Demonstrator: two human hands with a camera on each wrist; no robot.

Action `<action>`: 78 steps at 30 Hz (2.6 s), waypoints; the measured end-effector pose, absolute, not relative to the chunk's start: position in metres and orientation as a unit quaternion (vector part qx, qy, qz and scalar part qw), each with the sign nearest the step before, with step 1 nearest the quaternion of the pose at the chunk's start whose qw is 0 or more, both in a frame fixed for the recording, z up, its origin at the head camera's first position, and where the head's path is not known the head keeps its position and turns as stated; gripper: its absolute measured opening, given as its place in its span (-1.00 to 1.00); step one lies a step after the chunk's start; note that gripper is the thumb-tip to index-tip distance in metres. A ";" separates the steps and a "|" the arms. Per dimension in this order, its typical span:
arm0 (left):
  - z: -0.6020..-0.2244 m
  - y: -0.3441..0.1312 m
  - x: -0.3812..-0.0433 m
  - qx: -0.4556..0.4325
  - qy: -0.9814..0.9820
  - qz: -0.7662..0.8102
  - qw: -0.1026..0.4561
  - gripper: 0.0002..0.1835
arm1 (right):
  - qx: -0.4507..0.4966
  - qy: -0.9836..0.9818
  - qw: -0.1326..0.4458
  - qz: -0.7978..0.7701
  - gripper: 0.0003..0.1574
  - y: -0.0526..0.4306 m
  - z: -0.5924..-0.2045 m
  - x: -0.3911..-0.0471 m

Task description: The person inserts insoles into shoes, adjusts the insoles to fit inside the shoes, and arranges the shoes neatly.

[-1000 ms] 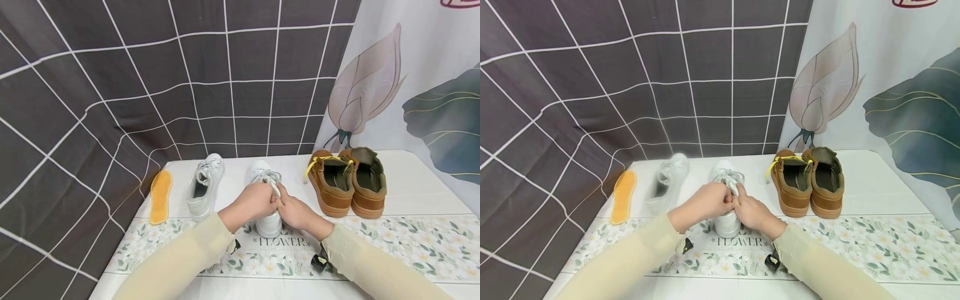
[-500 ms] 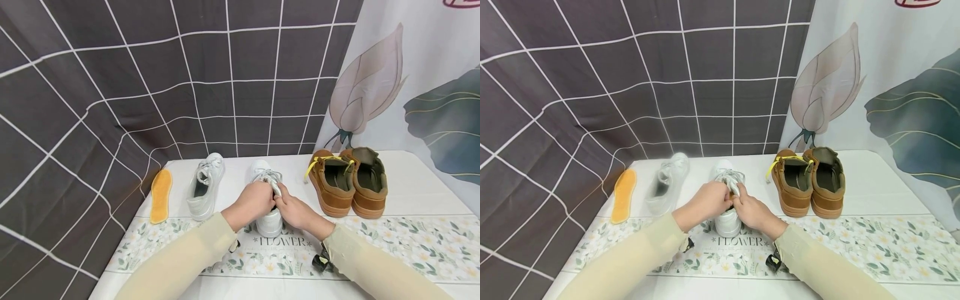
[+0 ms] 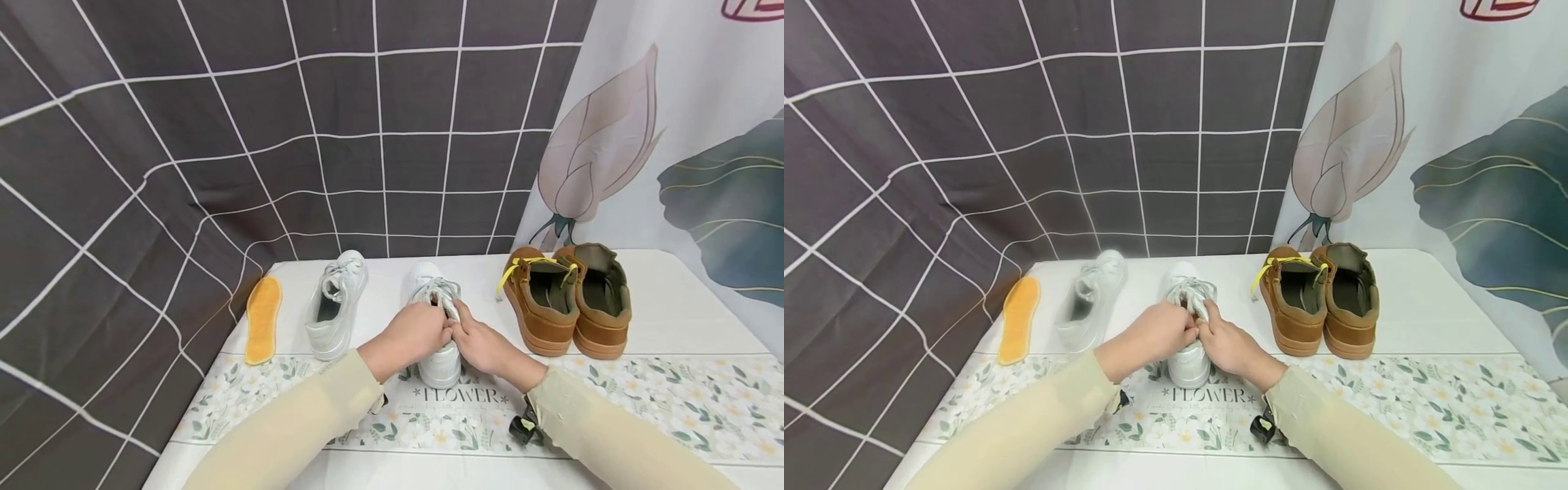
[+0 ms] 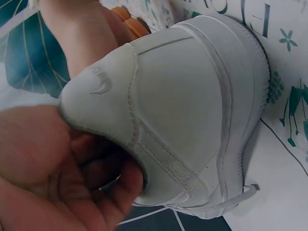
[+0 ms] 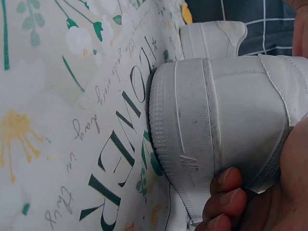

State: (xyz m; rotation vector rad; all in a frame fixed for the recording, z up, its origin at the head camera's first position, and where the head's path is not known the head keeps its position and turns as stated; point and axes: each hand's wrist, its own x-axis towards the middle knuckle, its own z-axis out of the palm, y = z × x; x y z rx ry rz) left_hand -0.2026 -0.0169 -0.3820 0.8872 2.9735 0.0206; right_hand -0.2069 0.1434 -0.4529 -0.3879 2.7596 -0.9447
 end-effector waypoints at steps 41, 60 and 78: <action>-0.394 -0.025 -0.188 0.271 0.950 0.037 0.152 -0.49 | -0.123 0.937 0.102 -0.311 -0.19 0.141 -0.452 -0.208; -0.419 -0.032 -0.182 0.275 0.953 0.116 0.059 -0.50 | -0.120 0.935 0.101 -0.317 -0.20 0.144 -0.454 -0.207; -0.450 -0.077 -0.172 0.298 0.861 0.379 -0.160 -0.81 | -0.146 0.931 -0.029 -0.335 -0.38 0.147 -0.454 -0.194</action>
